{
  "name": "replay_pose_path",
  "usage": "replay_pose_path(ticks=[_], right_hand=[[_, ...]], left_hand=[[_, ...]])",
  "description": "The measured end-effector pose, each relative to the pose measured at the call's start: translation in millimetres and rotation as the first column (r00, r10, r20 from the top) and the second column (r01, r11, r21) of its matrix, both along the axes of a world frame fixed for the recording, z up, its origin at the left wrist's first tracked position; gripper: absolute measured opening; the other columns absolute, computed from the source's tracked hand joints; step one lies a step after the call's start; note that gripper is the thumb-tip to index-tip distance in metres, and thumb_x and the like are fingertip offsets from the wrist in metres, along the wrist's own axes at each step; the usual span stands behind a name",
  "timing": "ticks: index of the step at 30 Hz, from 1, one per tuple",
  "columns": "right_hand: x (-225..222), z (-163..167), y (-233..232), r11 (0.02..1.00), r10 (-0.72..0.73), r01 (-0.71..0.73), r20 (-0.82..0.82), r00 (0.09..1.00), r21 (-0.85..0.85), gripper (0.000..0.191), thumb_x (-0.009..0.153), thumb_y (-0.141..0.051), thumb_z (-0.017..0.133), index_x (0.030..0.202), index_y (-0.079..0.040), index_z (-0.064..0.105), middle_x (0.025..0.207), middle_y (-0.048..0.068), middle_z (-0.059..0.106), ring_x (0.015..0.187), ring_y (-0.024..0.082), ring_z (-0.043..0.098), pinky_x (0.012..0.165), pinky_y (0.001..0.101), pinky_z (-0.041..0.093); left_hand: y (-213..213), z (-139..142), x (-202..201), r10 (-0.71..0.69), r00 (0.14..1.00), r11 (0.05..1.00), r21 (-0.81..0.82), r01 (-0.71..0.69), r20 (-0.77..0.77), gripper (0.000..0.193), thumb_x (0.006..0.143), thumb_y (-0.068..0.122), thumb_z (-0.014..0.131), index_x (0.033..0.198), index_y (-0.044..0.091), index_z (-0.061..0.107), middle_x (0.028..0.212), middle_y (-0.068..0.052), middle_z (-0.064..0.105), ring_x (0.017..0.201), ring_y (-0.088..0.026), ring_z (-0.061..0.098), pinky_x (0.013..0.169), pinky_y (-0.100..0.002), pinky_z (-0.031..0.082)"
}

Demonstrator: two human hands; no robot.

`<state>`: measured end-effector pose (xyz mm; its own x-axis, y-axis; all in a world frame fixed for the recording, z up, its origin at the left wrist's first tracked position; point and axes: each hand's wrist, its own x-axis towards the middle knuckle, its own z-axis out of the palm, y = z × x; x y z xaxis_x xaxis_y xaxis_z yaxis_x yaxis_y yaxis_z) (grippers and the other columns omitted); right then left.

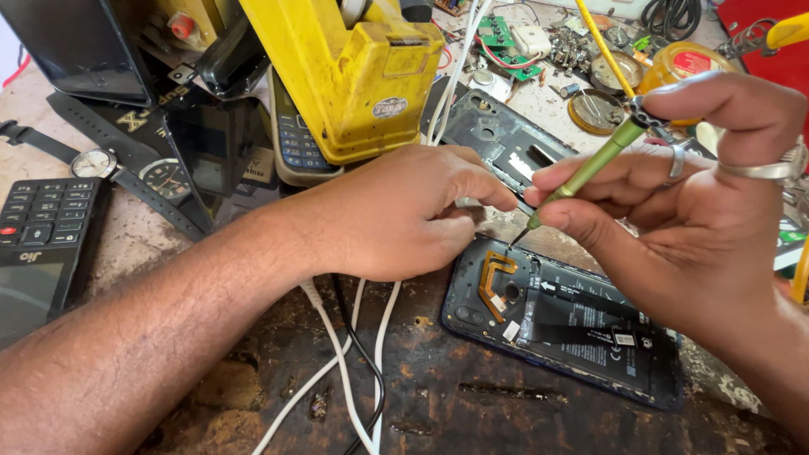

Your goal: The person repairs a disassembled smartphone on a cluttered workbench. They use tweezers to lift and reposition a small internal component and flex cable inside the phone body, then use a screwdriver to unscrew and tighten screws on the phone's internal frame while holding the phone steady with the other hand.

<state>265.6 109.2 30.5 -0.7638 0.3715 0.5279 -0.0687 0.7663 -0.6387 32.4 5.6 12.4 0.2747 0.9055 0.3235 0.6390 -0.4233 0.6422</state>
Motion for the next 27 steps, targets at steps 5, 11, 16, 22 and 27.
replay_pose_path(ticks=[5,11,16,22,27], right_hand=[[2,-2,1,0.999,-0.030,0.028,0.050,0.998,0.044,0.069,0.091,0.012,0.070,0.139,0.000,0.021,0.107,0.019,0.071,0.104,0.024,0.075,0.094,0.0353,0.067],[2,-1,2,0.997,-0.039,0.034,0.068,0.997,0.067,0.069,0.092,0.011,0.070,0.139,0.000,0.020,0.105,0.019,0.073,0.104,0.022,0.075,0.094,0.0350,0.067],[1,-2,3,0.997,-0.005,0.001,0.059,0.998,0.071,0.068,0.093,0.012,0.069,0.138,-0.001,0.019,0.108,0.018,0.071,0.105,0.024,0.075,0.093,0.0351,0.067],[-1,-1,2,0.995,0.030,-0.032,0.030,0.999,0.094,0.072,0.092,0.014,0.070,0.138,-0.004,0.017,0.123,0.017,0.056,0.106,0.026,0.076,0.094,0.0358,0.069],[-4,-1,-7,0.998,-0.015,0.013,0.025,1.000,0.059,0.073,0.088,0.011,0.074,0.131,-0.005,0.017,0.116,0.014,0.056,0.101,0.024,0.076,0.091,0.0349,0.067]], left_hand=[[-3,3,3,-0.020,0.999,1.000,0.024,0.020,-0.026,0.036,0.086,0.010,0.055,0.115,0.009,0.077,0.103,-0.012,0.071,0.093,-0.026,0.073,0.082,-0.038,0.057],[-5,4,6,0.002,0.999,1.000,-0.030,-0.004,-0.053,0.033,0.085,0.011,0.057,0.111,0.011,0.078,0.098,-0.012,0.070,0.090,-0.027,0.073,0.080,-0.039,0.056],[-3,1,6,-0.022,0.999,0.999,0.048,0.024,-0.037,0.033,0.086,0.006,0.056,0.109,0.010,0.079,0.101,-0.012,0.070,0.095,-0.028,0.072,0.082,-0.039,0.056],[-3,1,6,-0.005,1.000,1.000,0.011,0.005,-0.026,0.032,0.088,0.005,0.055,0.112,0.008,0.076,0.101,-0.012,0.070,0.095,-0.028,0.072,0.082,-0.038,0.056],[-7,9,3,0.031,0.999,0.999,-0.017,-0.031,-0.035,0.021,0.085,0.008,0.059,0.100,0.004,0.073,0.096,-0.012,0.070,0.090,-0.028,0.072,0.078,-0.039,0.055]])
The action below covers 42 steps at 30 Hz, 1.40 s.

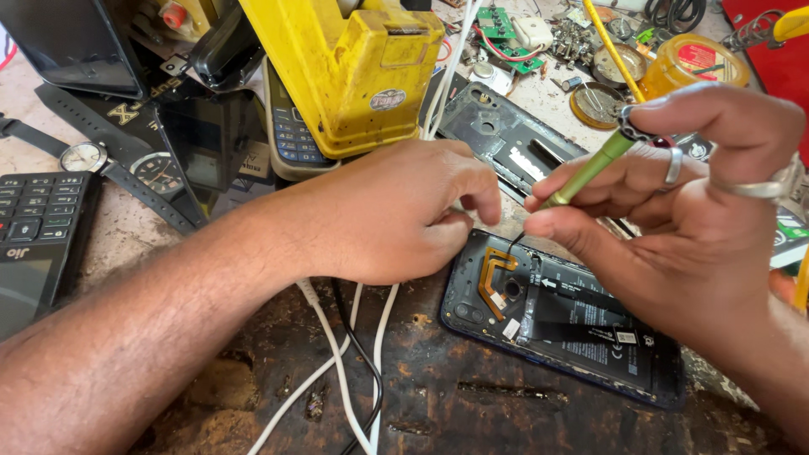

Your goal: The person repairs a disassembled smartphone on a cluttered workbench. They use tweezers to lift and reposition a small internal component and flex cable inside the phone body, then use a screwdriver to unscrew and tighten screws on the phone's internal frame while holding the phone steady with the other hand.

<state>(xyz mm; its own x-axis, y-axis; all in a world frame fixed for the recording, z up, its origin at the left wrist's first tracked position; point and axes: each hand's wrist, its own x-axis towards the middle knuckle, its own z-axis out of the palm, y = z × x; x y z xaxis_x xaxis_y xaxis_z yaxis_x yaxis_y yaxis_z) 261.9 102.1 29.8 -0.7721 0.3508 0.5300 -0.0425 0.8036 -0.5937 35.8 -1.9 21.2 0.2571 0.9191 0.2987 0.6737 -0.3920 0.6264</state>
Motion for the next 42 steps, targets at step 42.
replay_pose_path(ticks=[42], right_hand=[[3,8,2,0.998,0.026,-0.027,0.011,1.000,0.057,0.048,0.083,-0.002,0.079,0.124,-0.002,0.054,0.129,0.009,0.027,0.122,0.021,0.054,0.095,0.0305,0.063]], left_hand=[[-13,8,17,0.129,0.974,0.991,0.004,-0.130,-0.189,0.021,0.080,0.016,0.064,0.095,0.017,0.078,0.098,-0.006,0.073,0.102,-0.030,0.068,0.083,-0.049,0.053]])
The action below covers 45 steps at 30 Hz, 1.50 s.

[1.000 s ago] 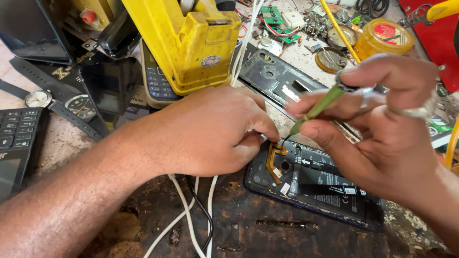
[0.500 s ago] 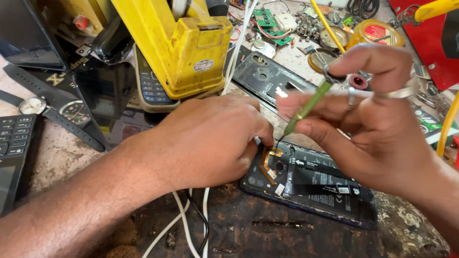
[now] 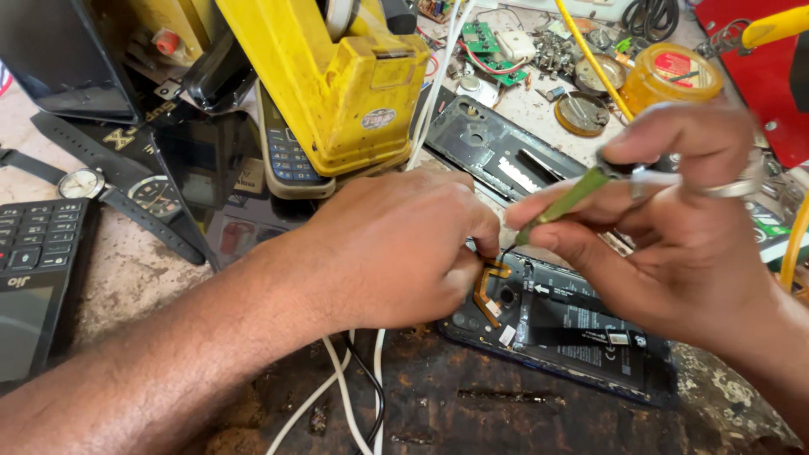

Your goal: The person repairs a disassembled smartphone on a cluttered workbench. They use tweezers to lift and reposition a small internal component and flex cable inside the phone body, then use a screwdriver to unscrew and tighten screws on the phone's internal frame while holding the phone steady with the other hand.

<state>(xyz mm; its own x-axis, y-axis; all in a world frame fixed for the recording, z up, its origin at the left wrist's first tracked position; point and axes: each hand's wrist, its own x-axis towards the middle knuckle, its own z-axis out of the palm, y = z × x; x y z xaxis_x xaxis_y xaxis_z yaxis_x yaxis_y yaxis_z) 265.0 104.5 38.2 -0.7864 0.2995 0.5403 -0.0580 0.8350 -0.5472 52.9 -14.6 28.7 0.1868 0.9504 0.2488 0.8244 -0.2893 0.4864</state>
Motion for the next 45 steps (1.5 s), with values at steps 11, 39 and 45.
replay_pose_path(ticks=[11,39,45], right_hand=[[-2,1,-6,0.966,-0.145,0.123,0.084,0.986,0.228,0.028,0.082,-0.009,0.082,0.109,-0.005,0.072,0.130,0.005,0.027,0.129,0.022,0.038,0.087,0.0242,0.061],[-1,-12,-4,0.993,0.024,-0.028,-0.032,0.999,-0.113,0.077,0.086,0.013,0.074,0.133,-0.006,0.017,0.132,0.004,0.028,0.108,0.027,0.076,0.090,0.0364,0.065],[-3,-11,-5,0.995,0.006,-0.008,-0.019,1.000,-0.104,0.077,0.085,0.013,0.075,0.133,-0.004,0.018,0.133,0.004,0.026,0.108,0.028,0.076,0.090,0.0370,0.064]], left_hand=[[0,-2,-1,0.011,1.000,0.999,0.051,-0.012,0.018,0.026,0.078,0.040,0.078,0.091,0.018,0.077,0.095,-0.007,0.071,0.097,-0.032,0.067,0.076,-0.048,0.052],[2,0,0,0.022,1.000,1.000,0.001,-0.022,-0.009,0.028,0.075,0.044,0.082,0.090,0.021,0.077,0.091,-0.008,0.072,0.091,-0.033,0.069,0.070,-0.048,0.052],[2,3,1,0.058,0.997,0.994,-0.095,-0.052,0.059,0.016,0.081,0.036,0.076,0.091,0.024,0.079,0.087,-0.004,0.075,0.086,-0.028,0.072,0.071,-0.044,0.055]])
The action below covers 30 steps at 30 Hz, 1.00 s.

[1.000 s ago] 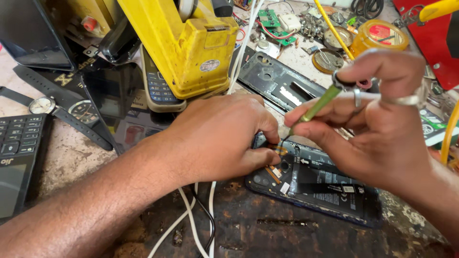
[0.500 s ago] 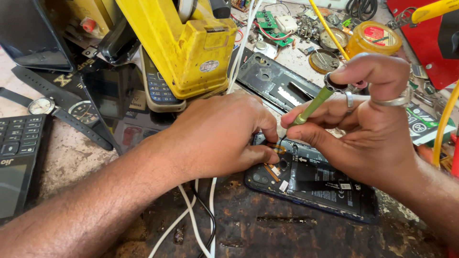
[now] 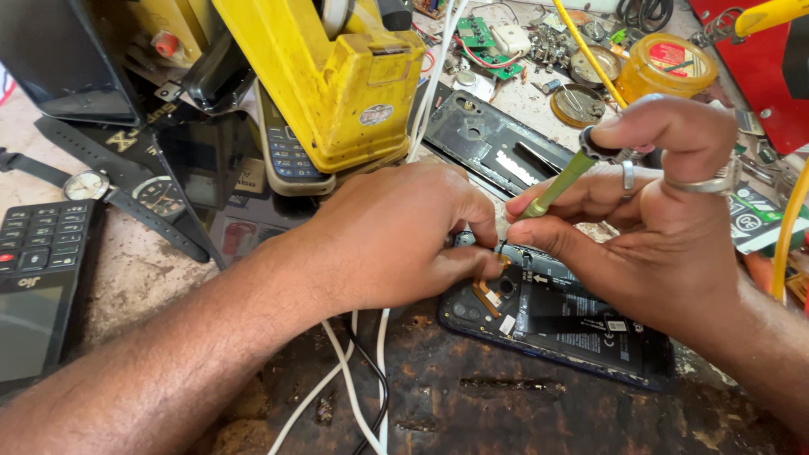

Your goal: The person repairs a disassembled smartphone on a cluttered workbench. They use tweezers to lift and reposition a small internal component and flex cable inside the phone body, then use a screwdriver to unscrew and tighten screws on the phone's internal frame while holding the phone steady with the other hand.

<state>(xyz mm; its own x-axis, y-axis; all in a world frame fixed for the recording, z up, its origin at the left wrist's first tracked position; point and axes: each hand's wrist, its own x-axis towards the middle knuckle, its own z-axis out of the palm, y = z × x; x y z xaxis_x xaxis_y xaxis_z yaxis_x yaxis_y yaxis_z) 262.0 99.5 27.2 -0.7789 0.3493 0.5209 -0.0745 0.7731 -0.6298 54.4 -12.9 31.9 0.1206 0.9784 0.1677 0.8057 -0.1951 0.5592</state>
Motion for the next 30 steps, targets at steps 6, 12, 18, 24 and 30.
replay_pose_path(ticks=[6,12,18,24,30], right_hand=[[4,-3,4,1.000,-0.015,0.015,0.011,1.000,0.016,0.075,0.087,0.010,0.075,0.134,-0.003,0.018,0.134,0.005,0.027,0.107,0.027,0.077,0.091,0.0371,0.065],[-1,-1,3,0.999,-0.054,0.054,0.039,0.998,0.001,0.078,0.084,0.007,0.079,0.133,-0.002,0.018,0.125,0.006,0.039,0.099,0.025,0.078,0.085,0.0348,0.065],[2,19,3,0.982,-0.164,0.162,-0.013,0.986,-0.095,0.077,0.087,0.006,0.074,0.139,-0.004,0.018,0.124,0.011,0.047,0.102,0.025,0.077,0.088,0.0352,0.066],[9,27,5,0.979,-0.192,0.198,0.105,0.976,-0.052,0.076,0.091,0.005,0.070,0.145,-0.008,0.019,0.112,0.017,0.063,0.102,0.025,0.078,0.089,0.0360,0.067],[5,27,3,0.982,-0.188,0.187,0.093,0.978,0.021,0.076,0.095,0.006,0.069,0.150,-0.010,0.019,0.110,0.021,0.070,0.105,0.027,0.078,0.094,0.0393,0.065]], left_hand=[[0,-2,-4,-0.075,0.996,0.993,0.094,0.070,0.052,0.015,0.084,0.030,0.073,0.093,0.020,0.079,0.089,-0.005,0.076,0.087,-0.028,0.073,0.073,-0.043,0.055],[-1,-1,-8,-0.130,0.991,0.989,0.074,0.127,0.044,0.026,0.083,0.034,0.076,0.097,0.013,0.078,0.091,-0.011,0.074,0.090,-0.030,0.072,0.075,-0.044,0.054],[-6,1,-11,-0.189,0.982,0.974,0.123,0.190,-0.016,0.054,0.079,0.049,0.082,0.116,0.011,0.072,0.107,-0.013,0.070,0.102,-0.034,0.067,0.081,-0.047,0.051],[-8,1,-8,-0.189,0.982,0.979,0.077,0.190,-0.024,0.035,0.076,0.033,0.084,0.105,0.016,0.073,0.104,-0.007,0.068,0.102,-0.031,0.068,0.079,-0.047,0.052],[-9,1,-10,-0.279,0.958,0.944,0.198,0.263,0.059,0.028,0.076,0.022,0.083,0.099,0.014,0.068,0.103,-0.005,0.068,0.105,-0.029,0.066,0.082,-0.044,0.051]])
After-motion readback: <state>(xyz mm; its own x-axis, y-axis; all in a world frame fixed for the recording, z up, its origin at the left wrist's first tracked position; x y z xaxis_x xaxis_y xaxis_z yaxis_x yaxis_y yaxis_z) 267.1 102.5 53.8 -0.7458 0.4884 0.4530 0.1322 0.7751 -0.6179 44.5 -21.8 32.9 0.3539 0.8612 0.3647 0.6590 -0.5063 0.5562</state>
